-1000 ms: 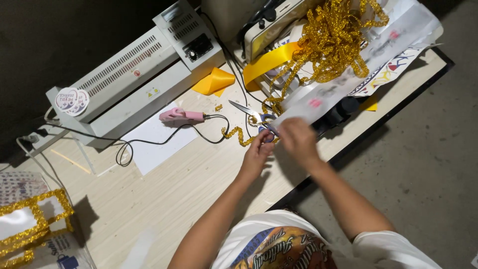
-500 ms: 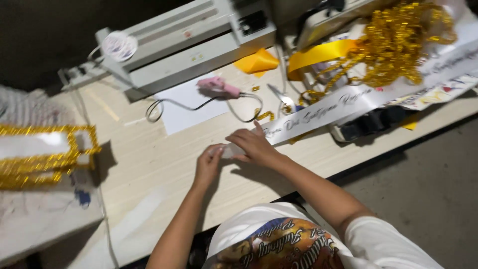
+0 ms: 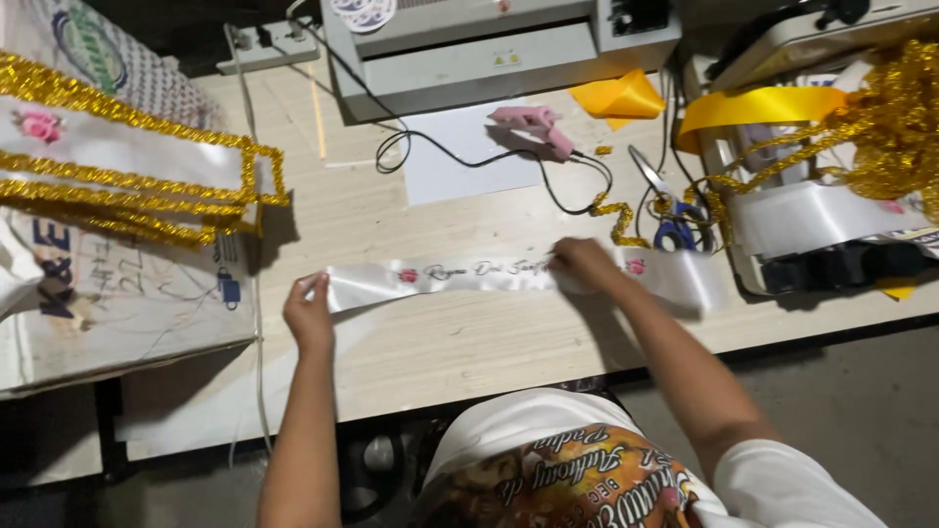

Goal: The person decorates a white sash with a gold glittery trim. They use a hot glue gun to apply adhesive to the sash and then press the trim onto it, repeating this process along the length of the sash.

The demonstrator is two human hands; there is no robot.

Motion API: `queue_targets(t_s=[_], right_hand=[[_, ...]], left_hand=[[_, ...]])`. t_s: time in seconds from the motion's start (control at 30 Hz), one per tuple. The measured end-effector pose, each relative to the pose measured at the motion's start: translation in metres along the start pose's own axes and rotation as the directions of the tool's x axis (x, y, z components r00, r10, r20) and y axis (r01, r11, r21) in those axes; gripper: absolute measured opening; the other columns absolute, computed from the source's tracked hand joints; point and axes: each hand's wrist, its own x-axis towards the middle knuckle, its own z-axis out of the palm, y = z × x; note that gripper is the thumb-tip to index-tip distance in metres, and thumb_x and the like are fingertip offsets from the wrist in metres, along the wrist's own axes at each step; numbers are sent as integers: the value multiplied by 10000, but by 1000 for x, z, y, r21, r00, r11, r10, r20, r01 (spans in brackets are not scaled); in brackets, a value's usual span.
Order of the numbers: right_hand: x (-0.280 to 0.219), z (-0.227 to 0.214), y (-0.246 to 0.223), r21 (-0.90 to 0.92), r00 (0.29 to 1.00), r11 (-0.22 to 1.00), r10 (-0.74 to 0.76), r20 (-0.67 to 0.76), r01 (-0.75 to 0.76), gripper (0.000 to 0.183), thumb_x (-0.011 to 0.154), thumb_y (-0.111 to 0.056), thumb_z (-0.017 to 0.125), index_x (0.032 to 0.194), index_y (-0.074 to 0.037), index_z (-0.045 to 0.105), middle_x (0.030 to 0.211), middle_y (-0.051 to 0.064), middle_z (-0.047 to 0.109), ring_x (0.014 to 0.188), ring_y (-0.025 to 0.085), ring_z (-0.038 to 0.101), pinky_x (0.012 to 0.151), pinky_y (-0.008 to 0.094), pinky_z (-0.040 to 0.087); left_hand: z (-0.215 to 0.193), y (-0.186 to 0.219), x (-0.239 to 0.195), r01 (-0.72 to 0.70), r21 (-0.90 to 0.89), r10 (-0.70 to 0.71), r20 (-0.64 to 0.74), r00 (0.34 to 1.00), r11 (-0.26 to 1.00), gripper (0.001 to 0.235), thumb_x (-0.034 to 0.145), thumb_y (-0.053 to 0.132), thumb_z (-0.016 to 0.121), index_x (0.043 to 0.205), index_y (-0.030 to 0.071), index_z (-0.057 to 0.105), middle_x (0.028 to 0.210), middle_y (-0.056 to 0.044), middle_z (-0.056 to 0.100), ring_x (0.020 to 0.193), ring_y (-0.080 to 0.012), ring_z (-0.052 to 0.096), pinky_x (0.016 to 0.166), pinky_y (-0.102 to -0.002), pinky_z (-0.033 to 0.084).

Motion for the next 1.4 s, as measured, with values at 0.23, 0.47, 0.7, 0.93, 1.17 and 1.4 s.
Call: queue_targets(t_s=[0.23,0.47,0.7,0.93,1.17,1.4], right_hand=[[-26,-82,17,-52,921,928,373,114,-370,216,927,-267,714,1004,-72,767,952,143,779,864,298,742,788,411,561],[-47,-96,57,-138,887,881,461,30,-453,263,883,-256,766,1096,-101,773,1036,155,773,923,325,743,846,419,572],[-76,-96,82,-218,864,841,502,-26,-495,278,886,-267,759,1117,-112,771,1060,147,773,967,346,737,866,432,572],[-89,-96,57,-295,847,798,524,-93,-526,210,914,-242,701,1087,-149,775,1058,137,762,976,364,715,836,465,560],[-110,-101,43,-167,711,706,610,-350,-688,237,1025,-309,684,1044,-86,761,1024,207,740,948,405,692,842,505,540],[-152,-72,65,-235,883,914,212,-419,-331,559,667,-287,874,1172,-97,725,1339,123,658,1196,380,586,1012,493,459]], left_hand=[[-38,-56,58,-228,178,240,-50,969,957,252,980,249,749,1035,4,742,965,-154,763,867,-256,699,819,-386,528],[-37,-56,81,-284,277,300,-14,954,918,287,974,252,748,1077,-13,716,984,-218,736,865,-357,706,797,-431,530],[-25,-91,102,-394,299,406,25,914,869,307,957,197,745,1220,44,704,1159,-174,732,1046,-339,696,913,-413,541],[-21,-52,50,-488,607,609,9,793,627,695,879,135,797,1488,-29,505,1424,-250,512,1261,-429,544,1022,-509,462],[47,-43,-50,-559,236,496,278,823,795,595,914,190,726,1420,18,464,1509,-183,489,1387,-343,489,1153,-480,439],[140,-12,-155,-964,-7,691,699,185,265,496,944,307,687,1393,113,605,1541,-159,473,1442,-394,402,1168,-619,296]])
